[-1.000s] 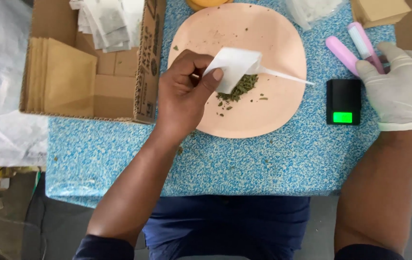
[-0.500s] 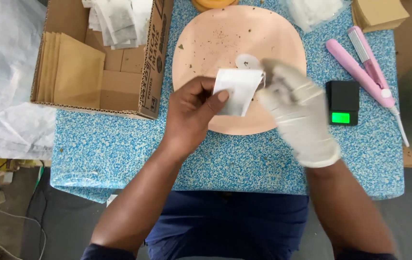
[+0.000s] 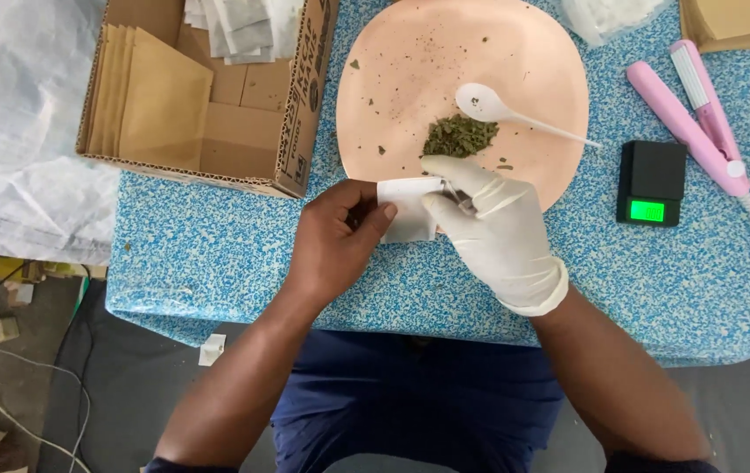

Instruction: Filling small white bags with tea leaves using a spoon and sealing them with a heat sealer.

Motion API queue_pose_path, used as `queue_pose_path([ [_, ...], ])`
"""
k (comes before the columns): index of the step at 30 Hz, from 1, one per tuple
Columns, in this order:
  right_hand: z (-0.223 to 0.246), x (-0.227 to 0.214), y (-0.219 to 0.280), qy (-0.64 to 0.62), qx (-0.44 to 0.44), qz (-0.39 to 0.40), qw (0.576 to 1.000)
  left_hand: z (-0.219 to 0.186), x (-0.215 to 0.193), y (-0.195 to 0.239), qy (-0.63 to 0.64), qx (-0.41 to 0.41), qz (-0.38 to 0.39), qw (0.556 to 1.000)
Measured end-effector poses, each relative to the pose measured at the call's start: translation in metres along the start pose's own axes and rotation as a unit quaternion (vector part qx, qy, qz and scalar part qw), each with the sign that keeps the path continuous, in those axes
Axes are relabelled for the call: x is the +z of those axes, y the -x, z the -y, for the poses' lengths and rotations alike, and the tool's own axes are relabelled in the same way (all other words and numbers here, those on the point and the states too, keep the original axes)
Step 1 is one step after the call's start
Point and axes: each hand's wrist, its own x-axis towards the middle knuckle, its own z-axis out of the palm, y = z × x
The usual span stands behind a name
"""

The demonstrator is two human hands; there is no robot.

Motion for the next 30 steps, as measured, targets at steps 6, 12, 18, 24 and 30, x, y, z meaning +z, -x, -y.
queue_pose_path([
  [6, -0.001, 0.0, 0.001, 0.043, 0.031, -0.023, 0.998, 0.002, 0.0, -0.003, -0.054, 0.036, -0.003, 0.998],
  [12, 0.004, -0.003, -0.002, 0.098, -0.001, 0.002, 0.995, 0.0, 0.002, -0.007, -0.108, 0.052, -0.037, 0.992],
  [18, 0.024, -0.046, -0.01, 0.196, -0.034, 0.021, 0.98, -0.01, 0.003, -0.008, -0.133, 0.09, -0.049, 0.986],
  [24, -0.008, -0.12, -0.041, 0.156, -0.137, -0.124, 0.97, -0.025, 0.003, -0.019, -0.177, 0.058, -0.023, 0.982],
  [30, -0.092, -0.246, -0.097, 0.278, -0.087, -0.284, 0.913, -0.045, 0.01, -0.046, -0.178, 0.088, -0.022, 0.98],
])
